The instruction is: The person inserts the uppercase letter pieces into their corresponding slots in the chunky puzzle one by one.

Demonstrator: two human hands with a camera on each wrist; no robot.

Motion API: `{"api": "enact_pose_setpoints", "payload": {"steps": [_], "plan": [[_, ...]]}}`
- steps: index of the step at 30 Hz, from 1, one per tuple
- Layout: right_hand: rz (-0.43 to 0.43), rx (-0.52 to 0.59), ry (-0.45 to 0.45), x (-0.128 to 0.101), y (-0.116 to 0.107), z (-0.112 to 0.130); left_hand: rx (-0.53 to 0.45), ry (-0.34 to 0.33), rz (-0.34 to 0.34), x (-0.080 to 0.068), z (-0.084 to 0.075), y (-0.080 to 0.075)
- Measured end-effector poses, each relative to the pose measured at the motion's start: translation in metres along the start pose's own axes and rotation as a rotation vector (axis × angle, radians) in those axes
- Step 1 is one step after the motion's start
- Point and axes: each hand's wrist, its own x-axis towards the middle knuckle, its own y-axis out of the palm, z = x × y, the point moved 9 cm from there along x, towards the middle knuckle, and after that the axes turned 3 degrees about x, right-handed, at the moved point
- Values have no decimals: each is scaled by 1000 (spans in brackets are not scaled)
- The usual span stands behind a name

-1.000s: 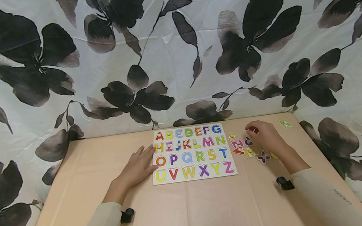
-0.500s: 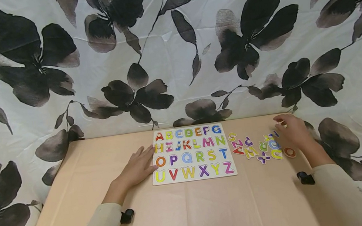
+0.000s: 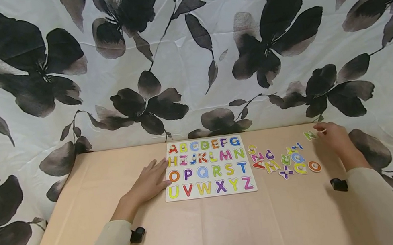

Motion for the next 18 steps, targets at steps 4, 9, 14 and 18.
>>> {"api": "enact_pose_setpoints", "payload": {"steps": [4,9,14,18], "plan": [[35,-9,30,7,10,-6,7,-3,5,0,3,1],[63,17,149,11,25,-16,6,3,6,1,2,2],[71,27,201,11,37,-17,10,0,12,2,1,2],[49,22,199,12,43,-14,11,-8,6,1,0,1]]}}
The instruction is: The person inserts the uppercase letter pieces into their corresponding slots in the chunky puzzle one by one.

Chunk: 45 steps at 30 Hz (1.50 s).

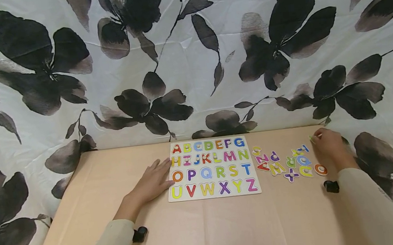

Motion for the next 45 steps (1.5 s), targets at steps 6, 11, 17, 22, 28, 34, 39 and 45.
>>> {"api": "enact_pose_setpoints", "payload": {"steps": [6,11,17,22,28,34,39,45], "plan": [[-30,-19,26,-5,2,-2,-9,0,0,0,-2,-1],[-68,-54,4,-5,3,-1,-2,2,2,1,-2,0],[-55,-32,29,-10,3,2,2,6,-2,0,-2,-1],[-57,-36,45,-13,3,1,8,41,-22,-2,-5,-3],[-81,6,-51,-24,3,18,9,51,-18,-1,-7,-3],[-95,36,-174,-41,2,53,-1,40,-12,0,-7,-3],[-123,57,-217,-48,2,81,-7,38,-8,-2,-6,-3],[-144,76,-292,-58,12,112,-5,29,-12,-4,1,1]]}}
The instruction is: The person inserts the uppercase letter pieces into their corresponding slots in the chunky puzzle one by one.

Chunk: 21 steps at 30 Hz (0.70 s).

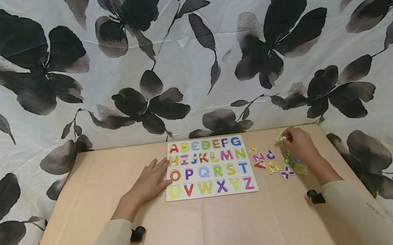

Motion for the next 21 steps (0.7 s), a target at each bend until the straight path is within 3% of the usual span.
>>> {"api": "enact_pose_setpoints", "payload": {"steps": [13,21], "plan": [[106,27,-153,-8,38,67,-5,1,-2,0,2,-1],[164,59,-175,-7,65,97,-18,-2,3,0,0,-1]]}}
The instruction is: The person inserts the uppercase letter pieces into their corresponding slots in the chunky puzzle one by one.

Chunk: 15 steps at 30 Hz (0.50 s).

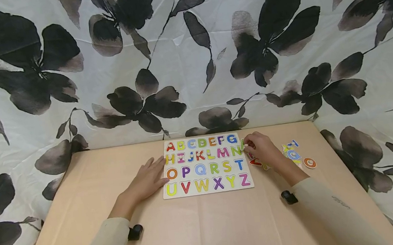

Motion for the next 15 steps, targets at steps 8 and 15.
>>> {"api": "enact_pose_setpoints", "payload": {"steps": [8,15], "plan": [[43,-36,-34,9,22,18,4,6,4,0,-1,0],[99,-46,-33,10,36,21,5,3,7,-2,-1,0]]}}
